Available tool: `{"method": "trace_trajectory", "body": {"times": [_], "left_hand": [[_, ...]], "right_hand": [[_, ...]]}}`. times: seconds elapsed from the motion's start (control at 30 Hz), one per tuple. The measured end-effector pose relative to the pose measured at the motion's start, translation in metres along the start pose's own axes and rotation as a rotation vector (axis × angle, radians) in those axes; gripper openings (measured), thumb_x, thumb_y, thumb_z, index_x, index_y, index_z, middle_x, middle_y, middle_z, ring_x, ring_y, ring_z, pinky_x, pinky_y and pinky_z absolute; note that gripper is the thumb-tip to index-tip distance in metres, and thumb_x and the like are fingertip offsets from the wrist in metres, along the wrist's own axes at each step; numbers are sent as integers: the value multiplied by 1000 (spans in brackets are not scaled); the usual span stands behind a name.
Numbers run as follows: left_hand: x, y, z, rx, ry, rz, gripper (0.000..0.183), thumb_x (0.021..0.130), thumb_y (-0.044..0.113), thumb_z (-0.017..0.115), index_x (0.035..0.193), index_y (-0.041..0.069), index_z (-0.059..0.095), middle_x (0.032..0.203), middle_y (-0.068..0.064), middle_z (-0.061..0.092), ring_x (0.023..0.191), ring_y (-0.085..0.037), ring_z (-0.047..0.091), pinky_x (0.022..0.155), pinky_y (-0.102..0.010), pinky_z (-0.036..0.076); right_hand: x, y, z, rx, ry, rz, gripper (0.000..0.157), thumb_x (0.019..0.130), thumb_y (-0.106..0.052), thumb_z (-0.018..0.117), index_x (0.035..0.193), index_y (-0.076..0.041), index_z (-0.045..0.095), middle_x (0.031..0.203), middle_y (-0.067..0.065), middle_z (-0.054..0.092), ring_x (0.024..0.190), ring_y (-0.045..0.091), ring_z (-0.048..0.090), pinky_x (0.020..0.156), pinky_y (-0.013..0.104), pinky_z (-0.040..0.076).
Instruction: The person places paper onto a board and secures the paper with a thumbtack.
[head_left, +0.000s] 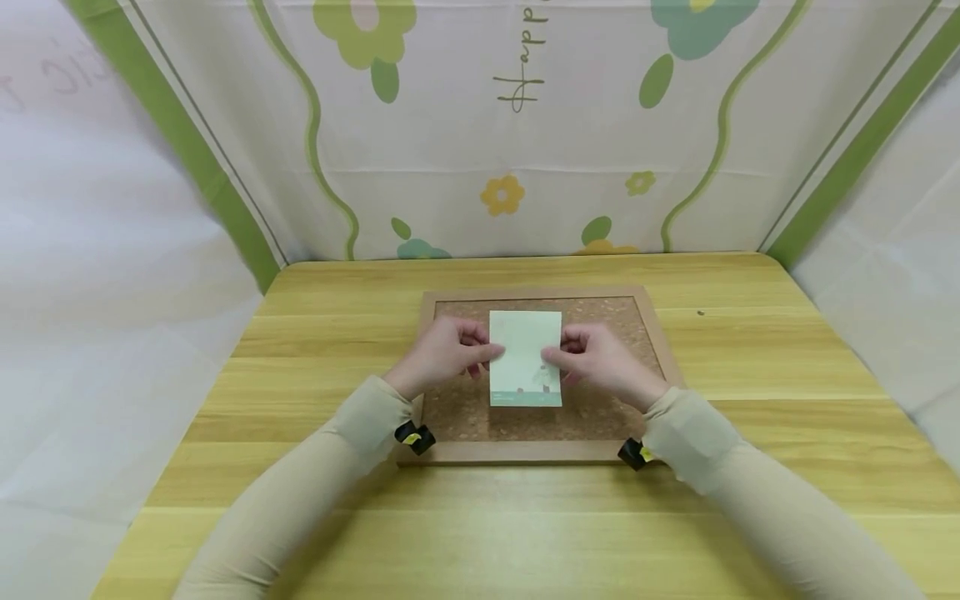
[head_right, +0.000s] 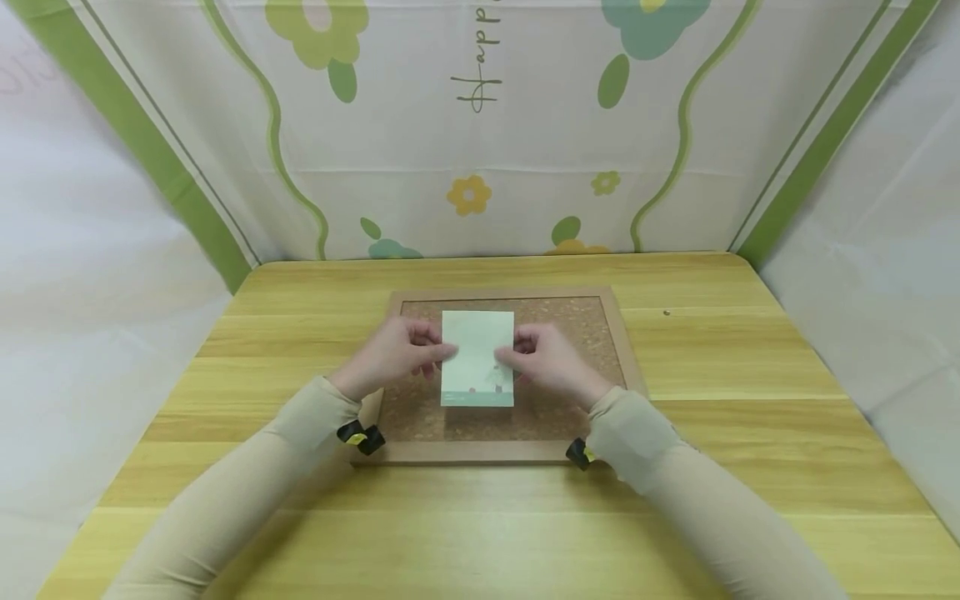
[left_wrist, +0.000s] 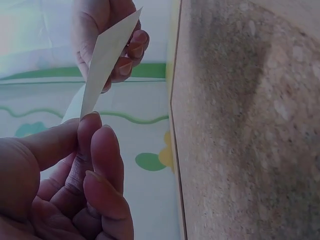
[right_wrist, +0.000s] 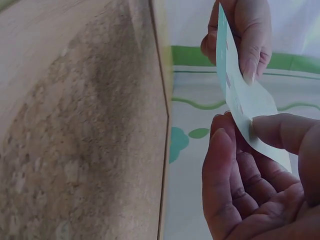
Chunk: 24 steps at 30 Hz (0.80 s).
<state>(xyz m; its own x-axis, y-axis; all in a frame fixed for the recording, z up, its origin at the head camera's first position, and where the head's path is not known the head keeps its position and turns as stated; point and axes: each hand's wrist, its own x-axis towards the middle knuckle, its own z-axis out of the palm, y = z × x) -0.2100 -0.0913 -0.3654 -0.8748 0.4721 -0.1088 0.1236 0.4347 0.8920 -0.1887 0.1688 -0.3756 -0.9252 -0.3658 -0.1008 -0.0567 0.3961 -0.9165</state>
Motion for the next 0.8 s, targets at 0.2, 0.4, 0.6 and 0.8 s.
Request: {"method": "trace_trajectory", "body": {"times": [0.2, 0.4, 0.6, 0.8], "left_hand": [[4, -6, 1, 45, -6, -24, 19, 92, 28, 73, 88, 10, 72, 84, -15, 72, 76, -40, 68, 74, -53, 53], [12, -12, 3, 131, -5, 2, 18, 93, 25, 73, 82, 10, 71, 76, -8, 71, 69, -35, 69, 55, -34, 47], [25, -14, 5, 226, -16, -27, 23, 94, 27, 72, 78, 11, 69, 70, -4, 69, 65, -30, 68, 51, -26, 37], [37, -9, 6, 302, -39, -80, 28, 95, 29, 70, 80, 5, 70, 73, -12, 70, 67, -30, 68, 52, -27, 37]], "right_hand": [[6, 8, 2, -68, -5, 15, 22, 97, -25, 68, 91, -3, 68, 83, 9, 70, 82, 39, 67, 74, 50, 55], [12, 11, 3, -125, -11, 50, 19, 97, -23, 67, 91, -5, 69, 82, 8, 69, 80, 34, 68, 72, 46, 56], [23, 17, 0, -156, -19, 82, 19, 96, -20, 68, 89, -3, 70, 78, 7, 70, 74, 27, 68, 66, 40, 56], [34, 19, -6, -200, -20, 125, 20, 96, -20, 68, 88, -2, 71, 73, 8, 69, 67, 23, 66, 61, 36, 55]]}}
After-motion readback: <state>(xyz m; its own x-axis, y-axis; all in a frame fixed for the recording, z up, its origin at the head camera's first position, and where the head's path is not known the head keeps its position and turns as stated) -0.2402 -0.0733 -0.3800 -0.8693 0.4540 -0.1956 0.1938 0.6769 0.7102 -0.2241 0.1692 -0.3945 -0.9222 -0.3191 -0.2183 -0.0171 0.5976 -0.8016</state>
